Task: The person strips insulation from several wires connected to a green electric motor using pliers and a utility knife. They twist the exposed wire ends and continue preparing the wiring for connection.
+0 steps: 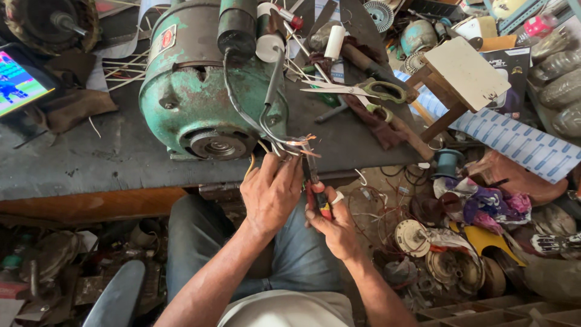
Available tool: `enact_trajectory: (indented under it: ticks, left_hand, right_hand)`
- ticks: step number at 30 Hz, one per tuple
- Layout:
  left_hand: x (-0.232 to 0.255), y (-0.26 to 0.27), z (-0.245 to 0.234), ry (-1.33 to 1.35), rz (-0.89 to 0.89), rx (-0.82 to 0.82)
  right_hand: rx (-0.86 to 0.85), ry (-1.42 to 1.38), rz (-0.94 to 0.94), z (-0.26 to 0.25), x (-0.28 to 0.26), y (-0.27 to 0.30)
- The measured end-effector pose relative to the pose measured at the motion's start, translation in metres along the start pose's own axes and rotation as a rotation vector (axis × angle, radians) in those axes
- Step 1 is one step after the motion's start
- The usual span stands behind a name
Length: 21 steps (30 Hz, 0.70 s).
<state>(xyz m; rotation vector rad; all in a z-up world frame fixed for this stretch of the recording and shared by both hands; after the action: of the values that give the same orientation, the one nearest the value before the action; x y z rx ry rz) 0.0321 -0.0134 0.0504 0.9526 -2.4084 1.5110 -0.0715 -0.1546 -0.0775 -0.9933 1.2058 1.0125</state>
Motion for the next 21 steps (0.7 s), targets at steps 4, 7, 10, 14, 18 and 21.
enact_trajectory:
  ticks: [4, 7, 10, 14, 18, 21]
  left_hand:
    - [0.002, -0.001, -0.003, 0.023, 0.009, 0.018]
    - [0.003, 0.001, -0.004, 0.024, 0.016, 0.021]
    - [0.0, -0.001, -0.003, 0.021, 0.022, 0.03]
    - [-0.004, 0.003, 0.0, -0.011, 0.011, -0.019]
    - [-0.001, 0.004, 0.0, 0.006, 0.019, 0.0]
    - [-0.002, 0.004, -0.002, 0.015, 0.014, 0.018]
  right_hand:
    - [0.058, -0.041, 0.046, -0.003, 0.011, -0.002]
    - [0.004, -0.161, 0.007, 0.001, 0.01, -0.004]
    - [-0.099, -0.267, -0.006, 0.003, 0.001, -0.008]
    - [-0.13, -0.11, 0.062, 0.001, -0.004, -0.005]
    - [0.001, -0.005, 0.098, -0.005, -0.004, -0.005]
    - [-0.001, 0.048, -0.017, -0.001, -0.01, -0.008]
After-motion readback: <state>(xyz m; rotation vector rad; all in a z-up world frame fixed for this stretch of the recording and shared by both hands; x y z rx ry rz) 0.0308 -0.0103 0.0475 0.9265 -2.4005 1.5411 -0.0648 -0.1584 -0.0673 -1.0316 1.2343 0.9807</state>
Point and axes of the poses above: each hand's wrist, its own y-axis away from the middle knuckle, its own z-axis out of the palm, x = y × z, the point moved 6 cm from there along -y, towards the middle knuckle, and after that the axes turned 3 degrees about -x, right-handed, at the moved point
